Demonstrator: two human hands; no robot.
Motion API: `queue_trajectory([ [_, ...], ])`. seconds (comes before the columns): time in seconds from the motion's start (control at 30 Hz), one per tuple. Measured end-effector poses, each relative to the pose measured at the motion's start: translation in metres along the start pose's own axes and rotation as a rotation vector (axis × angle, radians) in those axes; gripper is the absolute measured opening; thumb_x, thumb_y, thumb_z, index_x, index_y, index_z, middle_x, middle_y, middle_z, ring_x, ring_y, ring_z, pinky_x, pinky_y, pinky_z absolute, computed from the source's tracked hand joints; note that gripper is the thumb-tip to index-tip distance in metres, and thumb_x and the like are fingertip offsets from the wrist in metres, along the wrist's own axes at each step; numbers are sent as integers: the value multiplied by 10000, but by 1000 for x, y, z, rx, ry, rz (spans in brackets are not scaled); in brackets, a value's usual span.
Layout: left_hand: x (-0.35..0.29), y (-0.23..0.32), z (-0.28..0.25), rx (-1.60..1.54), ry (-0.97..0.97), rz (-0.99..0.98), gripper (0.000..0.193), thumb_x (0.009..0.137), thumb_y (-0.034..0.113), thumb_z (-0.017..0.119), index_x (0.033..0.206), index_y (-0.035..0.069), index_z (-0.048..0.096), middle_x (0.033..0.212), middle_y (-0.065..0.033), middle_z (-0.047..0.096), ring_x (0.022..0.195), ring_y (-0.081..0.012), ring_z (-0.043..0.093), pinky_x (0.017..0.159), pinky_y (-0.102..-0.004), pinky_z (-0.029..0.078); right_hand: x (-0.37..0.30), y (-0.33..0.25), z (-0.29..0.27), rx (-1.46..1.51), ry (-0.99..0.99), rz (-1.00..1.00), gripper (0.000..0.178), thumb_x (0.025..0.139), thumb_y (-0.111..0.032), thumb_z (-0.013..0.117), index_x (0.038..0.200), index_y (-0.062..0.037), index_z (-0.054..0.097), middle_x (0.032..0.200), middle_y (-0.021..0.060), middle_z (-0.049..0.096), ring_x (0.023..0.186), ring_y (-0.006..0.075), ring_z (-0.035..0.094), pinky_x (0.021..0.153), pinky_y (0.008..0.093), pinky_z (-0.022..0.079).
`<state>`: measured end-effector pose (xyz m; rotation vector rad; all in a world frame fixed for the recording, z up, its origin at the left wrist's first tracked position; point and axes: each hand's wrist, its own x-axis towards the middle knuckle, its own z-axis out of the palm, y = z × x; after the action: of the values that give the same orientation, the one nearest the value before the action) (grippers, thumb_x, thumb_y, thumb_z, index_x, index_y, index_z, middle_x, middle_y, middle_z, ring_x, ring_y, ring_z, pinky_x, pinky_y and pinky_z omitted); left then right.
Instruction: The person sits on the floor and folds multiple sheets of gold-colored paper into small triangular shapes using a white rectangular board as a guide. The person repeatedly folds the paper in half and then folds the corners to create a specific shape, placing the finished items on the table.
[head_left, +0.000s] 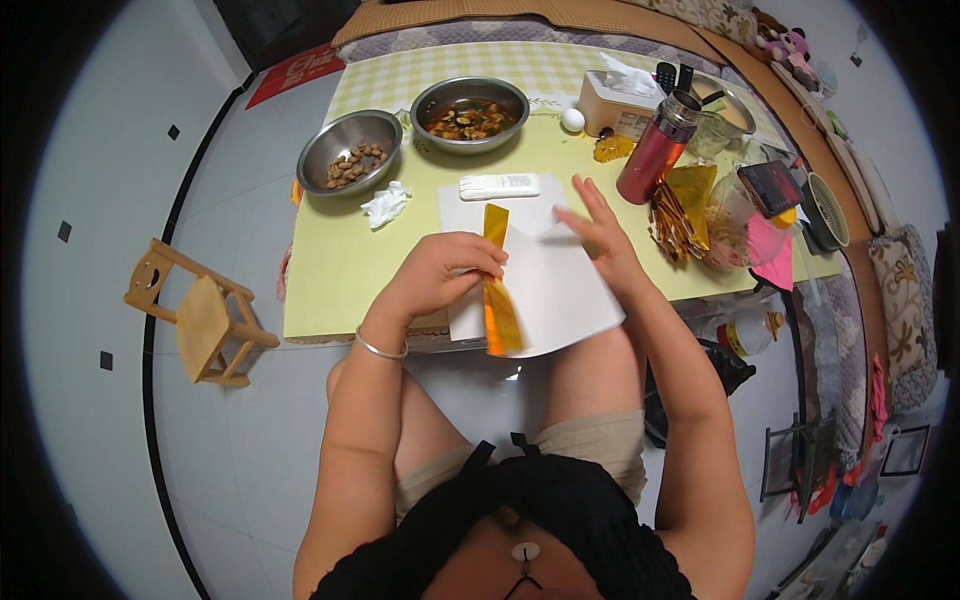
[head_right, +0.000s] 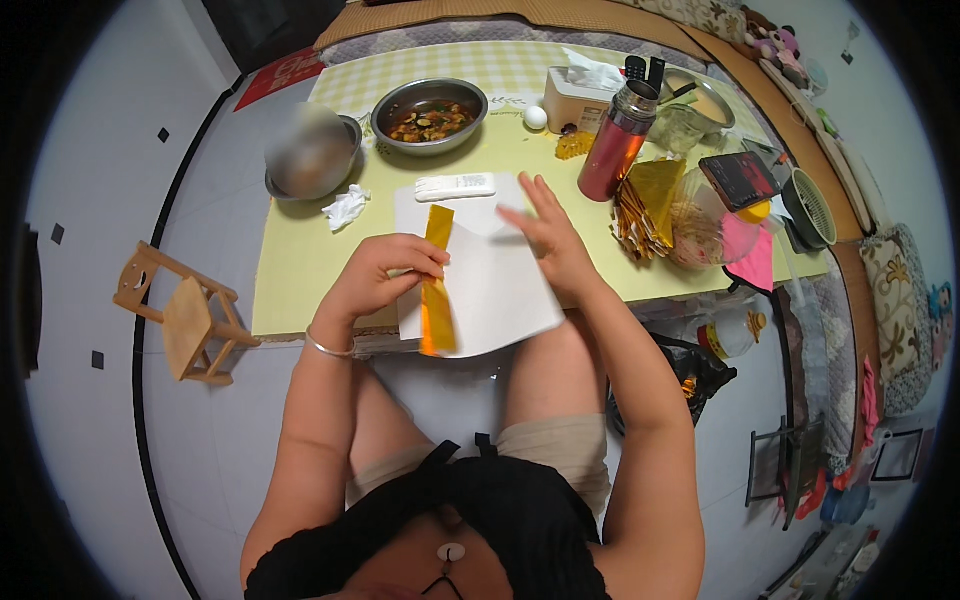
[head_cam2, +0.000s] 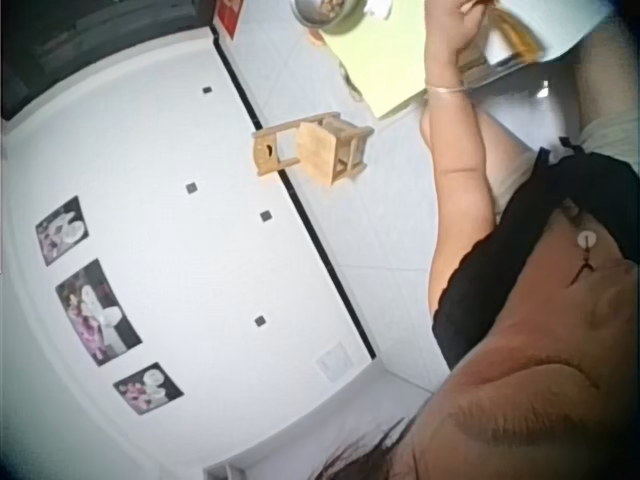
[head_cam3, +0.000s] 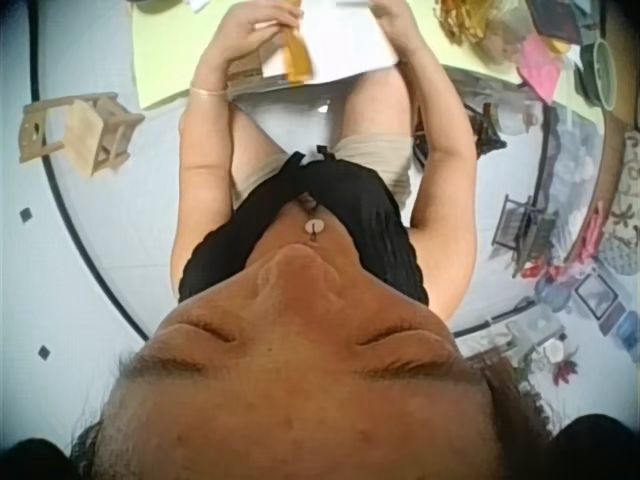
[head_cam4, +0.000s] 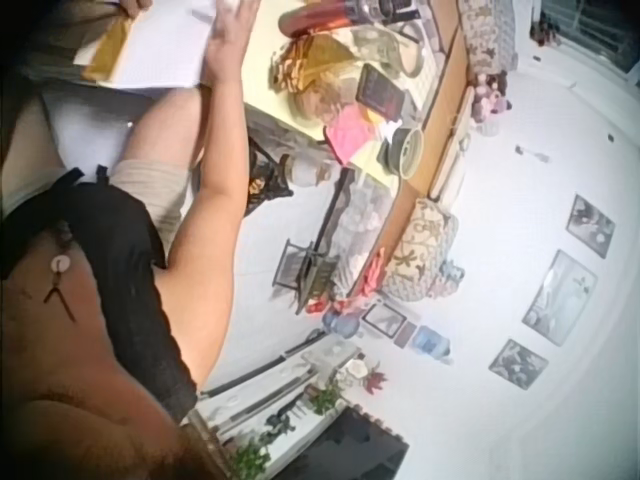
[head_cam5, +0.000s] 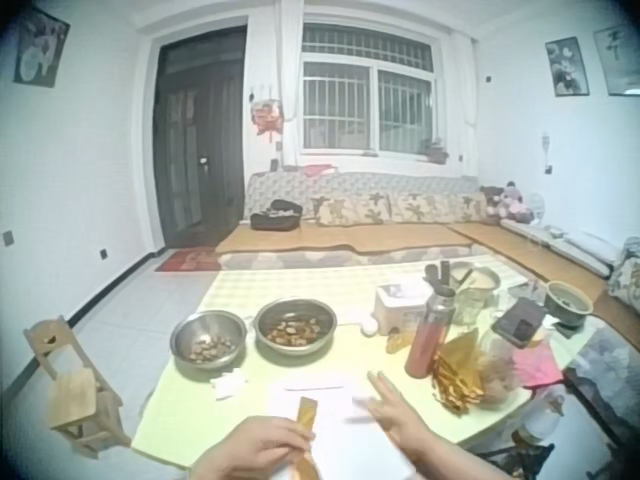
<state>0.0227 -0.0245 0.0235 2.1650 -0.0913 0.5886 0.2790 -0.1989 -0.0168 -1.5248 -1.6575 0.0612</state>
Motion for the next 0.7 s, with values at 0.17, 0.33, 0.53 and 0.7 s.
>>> queue_trajectory([
  [0.17, 0, -37, -7, -218, -140, -261, 330, 708, -44, 495, 925, -8, 741, 1073, -153, 733, 1132, -292, 662, 1006, -402, 531, -15, -35, -9, -334, -270, -266, 482, 645, -118, 791, 1114, -223, 747, 1515, 72, 520, 1463, 365, 386, 1178, 587, 305],
  [0.33, 2, 15, 13, 416, -134, -102, 692, 714, 510, 851, 1204, 48, 693, 1338, -167, 626, 1402, -410, 443, 1181, -631, 247, -38, -66, 8, -624, -189, -188, 165, 724, -144, 689, 885, -110, 674, 958, 28, 702, 1020, 240, 658, 975, 421, 493],
  [0.53, -14, 39, 51, 587, -313, -169, 414, 748, 334, 818, 998, 21, 714, 1203, -183, 681, 1239, -379, 596, 1078, -540, 439, -33, -94, 14, -544, -395, 76, 134, 759, -146, 694, 888, -110, 710, 1051, 81, 692, 1073, 261, 637, 933, 405, 488],
  [0.7, -26, 34, 43, 509, -19, -38, 109, 792, 124, 737, 740, 42, 690, 1358, -185, 611, 1312, -393, 538, 1025, -472, 472, -26, -77, -3, -291, -338, -14, 135, 814, -197, 739, 925, -123, 756, 1414, 184, 570, 1363, 389, 484, 1106, 461, 405],
])
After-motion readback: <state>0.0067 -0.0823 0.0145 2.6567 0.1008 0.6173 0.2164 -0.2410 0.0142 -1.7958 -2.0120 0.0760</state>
